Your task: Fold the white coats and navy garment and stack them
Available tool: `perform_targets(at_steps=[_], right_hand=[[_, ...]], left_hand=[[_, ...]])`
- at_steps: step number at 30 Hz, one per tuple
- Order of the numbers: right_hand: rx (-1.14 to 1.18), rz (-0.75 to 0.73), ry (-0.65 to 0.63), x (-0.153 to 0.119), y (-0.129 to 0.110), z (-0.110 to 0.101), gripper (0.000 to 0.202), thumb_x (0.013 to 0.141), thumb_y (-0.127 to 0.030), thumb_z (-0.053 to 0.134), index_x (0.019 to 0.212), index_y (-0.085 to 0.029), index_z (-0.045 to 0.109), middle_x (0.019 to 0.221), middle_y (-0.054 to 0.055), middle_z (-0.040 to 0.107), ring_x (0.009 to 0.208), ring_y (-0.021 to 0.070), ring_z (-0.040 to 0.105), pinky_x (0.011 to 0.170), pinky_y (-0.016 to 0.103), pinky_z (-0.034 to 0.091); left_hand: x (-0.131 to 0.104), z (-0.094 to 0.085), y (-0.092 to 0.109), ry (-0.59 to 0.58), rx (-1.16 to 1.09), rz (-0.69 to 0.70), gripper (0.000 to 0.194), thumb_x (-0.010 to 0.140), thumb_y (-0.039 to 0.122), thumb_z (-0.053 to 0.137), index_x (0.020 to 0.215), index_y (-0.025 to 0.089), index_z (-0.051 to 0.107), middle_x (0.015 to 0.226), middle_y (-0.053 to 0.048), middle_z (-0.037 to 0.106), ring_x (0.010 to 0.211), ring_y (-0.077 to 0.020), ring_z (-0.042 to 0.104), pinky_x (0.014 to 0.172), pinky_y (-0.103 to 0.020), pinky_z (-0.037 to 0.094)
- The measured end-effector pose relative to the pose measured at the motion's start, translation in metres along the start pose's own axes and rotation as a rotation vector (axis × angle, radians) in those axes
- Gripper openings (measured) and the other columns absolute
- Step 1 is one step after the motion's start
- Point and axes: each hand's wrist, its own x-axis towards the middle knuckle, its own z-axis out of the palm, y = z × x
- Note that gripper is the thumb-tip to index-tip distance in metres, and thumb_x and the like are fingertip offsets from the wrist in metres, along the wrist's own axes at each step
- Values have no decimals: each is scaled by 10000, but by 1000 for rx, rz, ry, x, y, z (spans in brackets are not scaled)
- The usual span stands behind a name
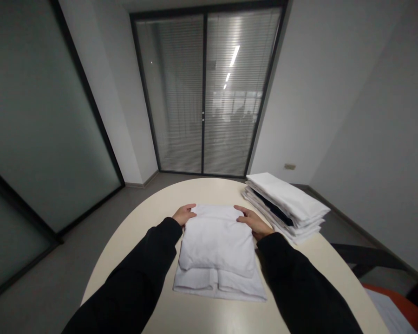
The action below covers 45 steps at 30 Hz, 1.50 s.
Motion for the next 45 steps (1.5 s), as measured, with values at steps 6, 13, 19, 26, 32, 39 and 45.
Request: perform_targets(at_steps=[6, 13, 19, 26, 32, 39, 45], right_hand=[[-134, -108, 73, 7, 14, -9, 639, 648, -260, 757, 1247, -182, 545, 1171, 78, 654, 979, 197, 649, 826, 293, 528], [-552, -291, 404, -17, 15, -14, 458, 759, -523, 618, 1045, -166, 641, 979, 74, 628, 644, 139, 580, 635, 290, 469], [-949, -313, 420, -75, 8, 4, 483, 853, -546, 478, 1176, -192, 529, 517, -49, 527, 517, 179, 541, 566, 285, 380], [-909, -359, -135, -103, 13, 12, 809, 776, -446, 654, 1453, -208, 278, 595, -78, 537, 530, 140, 538, 562, 246, 397], [-1024, -397, -12, -79, 21, 5, 548, 805, -432, 609, 1297, -227, 485, 728, -39, 556, 608, 133, 534, 613, 258, 420], [-1076, -504, 230, -74, 13, 9, 437, 833, -435, 557, 1212, -219, 542, 873, 25, 606, 668, 156, 551, 679, 293, 454], [-1250, -716, -12, -94, 10, 9, 271, 779, -349, 602, 1020, -226, 617, 1064, 79, 605, 984, 224, 573, 825, 325, 464]], left_hand=[[-8, 1, 1, 57, 55, 51, 729, 609, 217, 845, 1270, 146, 546, 1260, -173, 597, 1216, -276, 540, 1012, -373, 430], [-50, 1, -3, 194, 312, 333, 523, 645, 349, 801, 1115, 185, 639, 1320, -136, 497, 1056, -232, 590, 951, -363, 470], [-94, -1, -5, 190, 539, 476, 558, 756, 391, 684, 1247, 188, 512, 1277, -139, 474, 631, -101, 551, 711, -345, 545], [-126, 3, -6, -86, 768, 688, 464, 745, 331, 699, 1186, 237, 590, 1405, -113, 400, 1212, -285, 503, 1052, -445, 390], [-112, 7, 1, -78, 828, 619, 413, 771, 315, 683, 1166, 231, 599, 1510, -110, 264, 1243, -299, 493, 1055, -444, 398], [-100, 15, 10, -16, 796, 633, 404, 794, 347, 668, 1175, 222, 611, 1502, -116, 288, 1299, -303, 433, 1086, -433, 356], [-116, 7, 9, -71, 1058, 828, 468, 628, 307, 780, 1072, 216, 663, 1415, -124, 410, 1375, -386, 237, 1114, -547, 240]])
